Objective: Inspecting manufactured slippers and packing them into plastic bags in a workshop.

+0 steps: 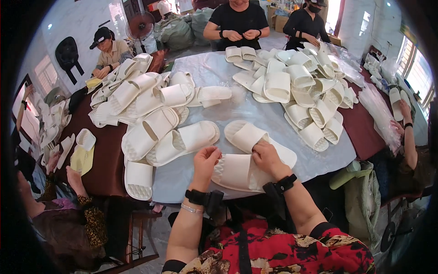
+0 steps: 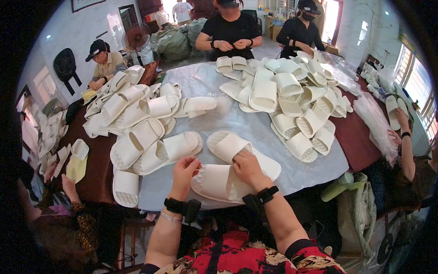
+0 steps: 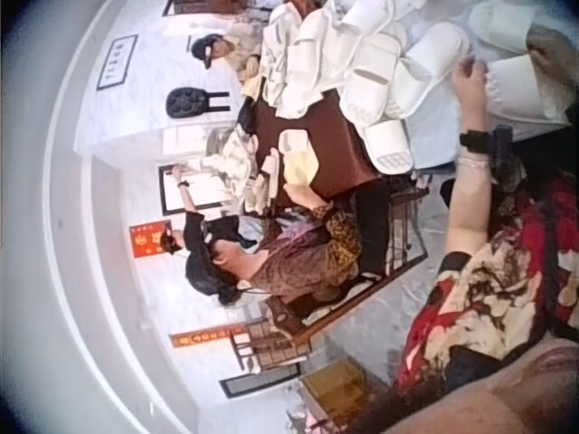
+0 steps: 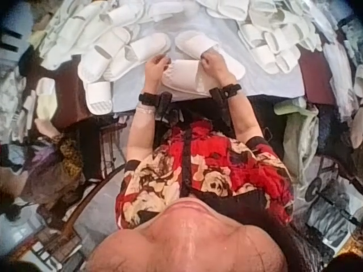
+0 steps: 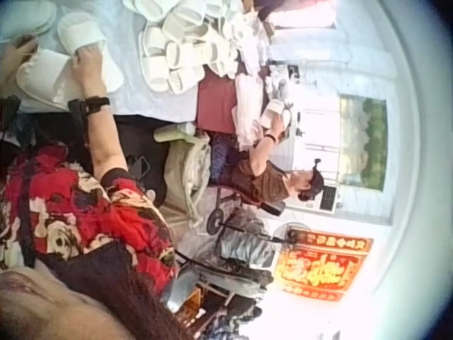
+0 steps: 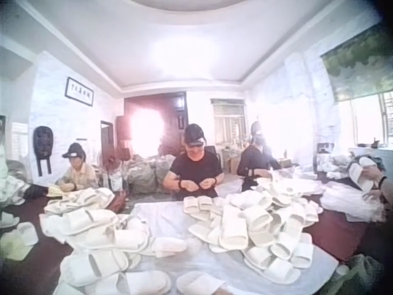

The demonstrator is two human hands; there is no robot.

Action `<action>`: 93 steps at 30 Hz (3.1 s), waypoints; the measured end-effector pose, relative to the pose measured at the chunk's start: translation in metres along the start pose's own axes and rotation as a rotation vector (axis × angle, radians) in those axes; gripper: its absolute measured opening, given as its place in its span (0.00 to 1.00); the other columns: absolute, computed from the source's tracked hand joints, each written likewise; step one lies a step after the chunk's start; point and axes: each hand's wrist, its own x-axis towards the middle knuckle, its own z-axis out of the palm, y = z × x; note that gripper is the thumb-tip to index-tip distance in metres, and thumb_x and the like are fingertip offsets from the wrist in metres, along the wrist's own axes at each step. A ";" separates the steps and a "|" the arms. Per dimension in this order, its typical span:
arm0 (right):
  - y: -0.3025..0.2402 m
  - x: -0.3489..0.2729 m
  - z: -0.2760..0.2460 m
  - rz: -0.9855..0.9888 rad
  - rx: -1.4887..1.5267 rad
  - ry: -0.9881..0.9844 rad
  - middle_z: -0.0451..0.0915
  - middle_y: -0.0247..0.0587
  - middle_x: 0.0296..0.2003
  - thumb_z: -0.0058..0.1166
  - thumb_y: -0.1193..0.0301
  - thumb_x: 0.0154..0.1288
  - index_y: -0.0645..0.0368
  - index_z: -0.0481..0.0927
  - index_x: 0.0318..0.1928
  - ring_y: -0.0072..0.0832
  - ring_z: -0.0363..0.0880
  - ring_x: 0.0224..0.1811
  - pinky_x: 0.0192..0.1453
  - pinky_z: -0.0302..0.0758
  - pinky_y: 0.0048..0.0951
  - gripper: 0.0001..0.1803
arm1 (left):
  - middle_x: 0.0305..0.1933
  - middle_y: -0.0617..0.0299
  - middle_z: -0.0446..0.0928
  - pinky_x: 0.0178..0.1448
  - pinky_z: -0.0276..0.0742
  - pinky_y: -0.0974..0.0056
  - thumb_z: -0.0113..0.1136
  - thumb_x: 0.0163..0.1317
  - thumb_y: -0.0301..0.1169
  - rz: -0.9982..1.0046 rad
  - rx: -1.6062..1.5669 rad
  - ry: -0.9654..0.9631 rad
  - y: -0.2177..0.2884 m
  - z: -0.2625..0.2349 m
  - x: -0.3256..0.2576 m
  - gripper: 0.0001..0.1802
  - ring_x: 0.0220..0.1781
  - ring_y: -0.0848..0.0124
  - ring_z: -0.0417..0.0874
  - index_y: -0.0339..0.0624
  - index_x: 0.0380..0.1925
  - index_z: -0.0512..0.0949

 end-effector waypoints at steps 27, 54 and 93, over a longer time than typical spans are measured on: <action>0.004 -0.036 -0.074 0.271 -0.086 0.000 0.79 0.55 0.29 0.50 0.73 0.60 0.64 0.78 0.35 0.51 0.78 0.33 0.38 0.75 0.44 0.07 | 0.31 0.60 0.80 0.39 0.75 0.68 0.60 0.58 0.30 0.168 0.599 -0.176 -0.024 0.021 0.064 0.10 0.32 0.73 0.78 0.33 0.34 0.79; 0.038 0.016 -0.007 -0.057 0.235 -0.114 0.79 0.50 0.31 0.54 0.77 0.47 0.59 0.82 0.36 0.48 0.75 0.39 0.44 0.71 0.41 0.12 | 0.32 0.65 0.77 0.35 0.79 0.68 0.54 0.65 0.34 -0.424 0.358 -0.469 0.002 0.043 0.066 0.09 0.32 0.74 0.80 0.40 0.39 0.73; -0.018 0.003 -0.023 -0.020 0.041 0.256 0.78 0.50 0.37 0.52 0.80 0.52 0.64 0.78 0.37 0.47 0.75 0.44 0.48 0.72 0.41 0.10 | 0.31 0.63 0.81 0.38 0.74 0.73 0.59 0.62 0.27 0.352 0.289 0.085 -0.038 0.054 -0.013 0.06 0.32 0.79 0.78 0.34 0.35 0.78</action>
